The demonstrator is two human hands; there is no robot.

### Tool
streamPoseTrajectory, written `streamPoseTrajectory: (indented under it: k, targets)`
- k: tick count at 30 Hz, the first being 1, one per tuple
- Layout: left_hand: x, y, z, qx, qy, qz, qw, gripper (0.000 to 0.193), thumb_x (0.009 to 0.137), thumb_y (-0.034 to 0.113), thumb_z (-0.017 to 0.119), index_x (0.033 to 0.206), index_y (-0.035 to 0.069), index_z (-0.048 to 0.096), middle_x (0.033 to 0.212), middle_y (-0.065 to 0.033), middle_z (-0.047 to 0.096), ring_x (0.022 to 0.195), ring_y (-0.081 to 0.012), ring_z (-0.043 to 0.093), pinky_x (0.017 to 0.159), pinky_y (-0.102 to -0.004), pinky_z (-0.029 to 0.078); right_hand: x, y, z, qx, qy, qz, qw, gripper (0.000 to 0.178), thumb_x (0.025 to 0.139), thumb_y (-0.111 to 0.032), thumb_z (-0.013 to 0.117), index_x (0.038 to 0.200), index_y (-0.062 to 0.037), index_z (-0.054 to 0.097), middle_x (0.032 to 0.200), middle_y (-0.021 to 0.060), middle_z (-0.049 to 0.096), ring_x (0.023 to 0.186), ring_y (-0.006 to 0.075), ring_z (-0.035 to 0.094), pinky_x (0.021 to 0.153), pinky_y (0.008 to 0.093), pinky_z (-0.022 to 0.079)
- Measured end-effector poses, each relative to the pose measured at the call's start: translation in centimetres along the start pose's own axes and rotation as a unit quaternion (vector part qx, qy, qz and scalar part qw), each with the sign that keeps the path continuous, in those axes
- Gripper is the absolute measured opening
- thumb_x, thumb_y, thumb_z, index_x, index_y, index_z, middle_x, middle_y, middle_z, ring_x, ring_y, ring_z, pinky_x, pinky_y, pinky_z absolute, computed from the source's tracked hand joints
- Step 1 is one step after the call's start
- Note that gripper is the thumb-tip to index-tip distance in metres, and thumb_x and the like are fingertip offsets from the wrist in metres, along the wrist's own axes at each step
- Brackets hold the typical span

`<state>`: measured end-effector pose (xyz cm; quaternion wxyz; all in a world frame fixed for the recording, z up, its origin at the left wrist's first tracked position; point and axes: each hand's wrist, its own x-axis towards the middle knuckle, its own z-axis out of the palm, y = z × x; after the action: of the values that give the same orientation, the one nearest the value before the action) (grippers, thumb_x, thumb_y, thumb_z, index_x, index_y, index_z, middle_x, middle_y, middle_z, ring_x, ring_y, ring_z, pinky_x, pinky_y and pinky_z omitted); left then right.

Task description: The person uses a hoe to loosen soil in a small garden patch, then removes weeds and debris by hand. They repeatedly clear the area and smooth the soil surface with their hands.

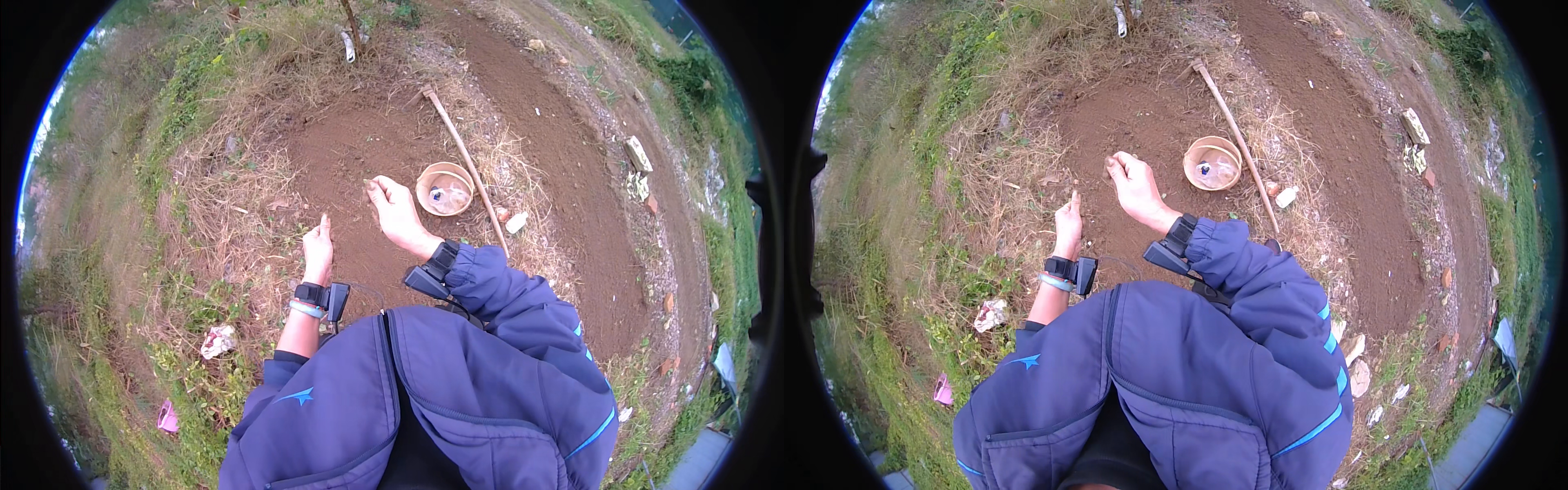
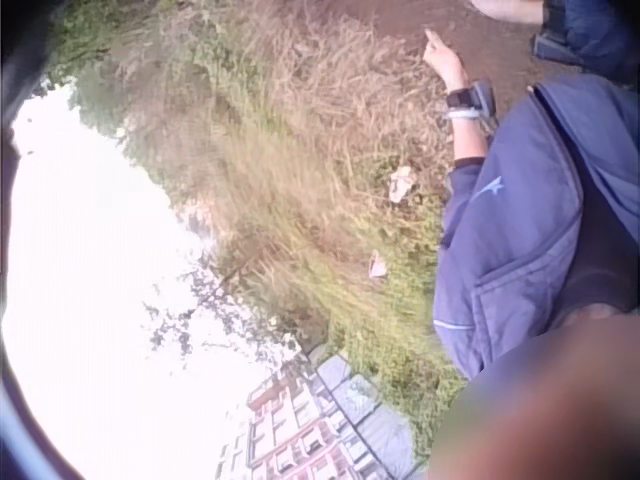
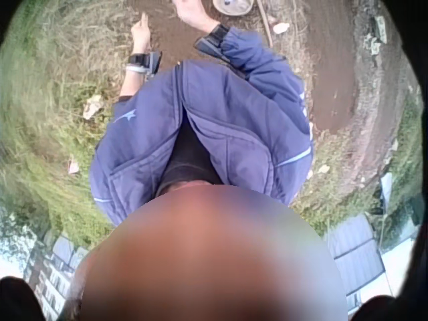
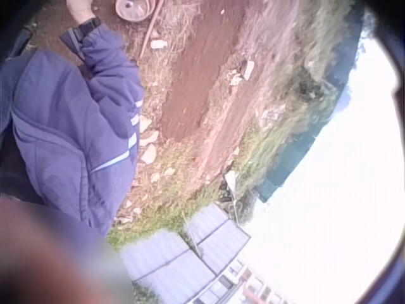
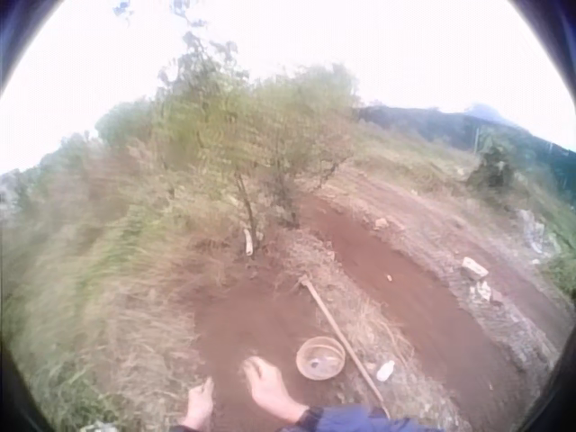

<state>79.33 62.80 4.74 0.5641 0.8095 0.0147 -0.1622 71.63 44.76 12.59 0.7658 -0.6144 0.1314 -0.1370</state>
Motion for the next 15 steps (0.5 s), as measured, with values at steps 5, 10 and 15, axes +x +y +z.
streamPoseTrajectory:
  k: [5,10,15]
  targets:
    - [0.4,-0.8,-0.7,-0.082,0.044,-0.041,0.995,0.044,0.096,0.035,0.055,0.064,0.006,0.050,0.062,0.0039,0.040,0.061,-0.0093,0.032,0.055,-0.0296,0.029,0.8,2.6,3.2,-0.128,0.028,-0.143,0.981,0.032,0.092,-0.020,0.061,0.071,-0.0006,0.046,0.055,0.0049,0.034,0.055,0.0112,0.031,0.048,0.0321,0.030]
    - [0.4,-3.3,-2.3,-0.089,-0.030,-0.082,0.992,0.032,0.092,0.015,0.059,0.121,0.002,0.056,0.105,-0.0111,0.064,0.090,-0.0171,0.061,0.077,-0.0271,0.047,2.2,10.7,2.4,-0.521,-0.194,0.220,0.802,0.062,0.094,-0.036,0.054,0.140,0.0002,0.034,0.148,0.0234,0.030,0.137,0.0293,0.034,0.110,0.0414,0.031]
    - [0.7,-3.1,0.5,-0.435,-0.152,-0.073,0.885,0.047,0.100,0.023,0.044,0.141,0.002,0.036,0.144,-0.0121,0.040,0.129,-0.0230,0.042,0.111,-0.0374,0.028,4.2,15.5,4.4,0.034,-0.184,0.295,0.937,0.072,0.098,-0.055,0.028,0.147,-0.0018,0.025,0.153,0.0143,0.024,0.142,0.0263,0.021,0.115,0.0375,0.020]
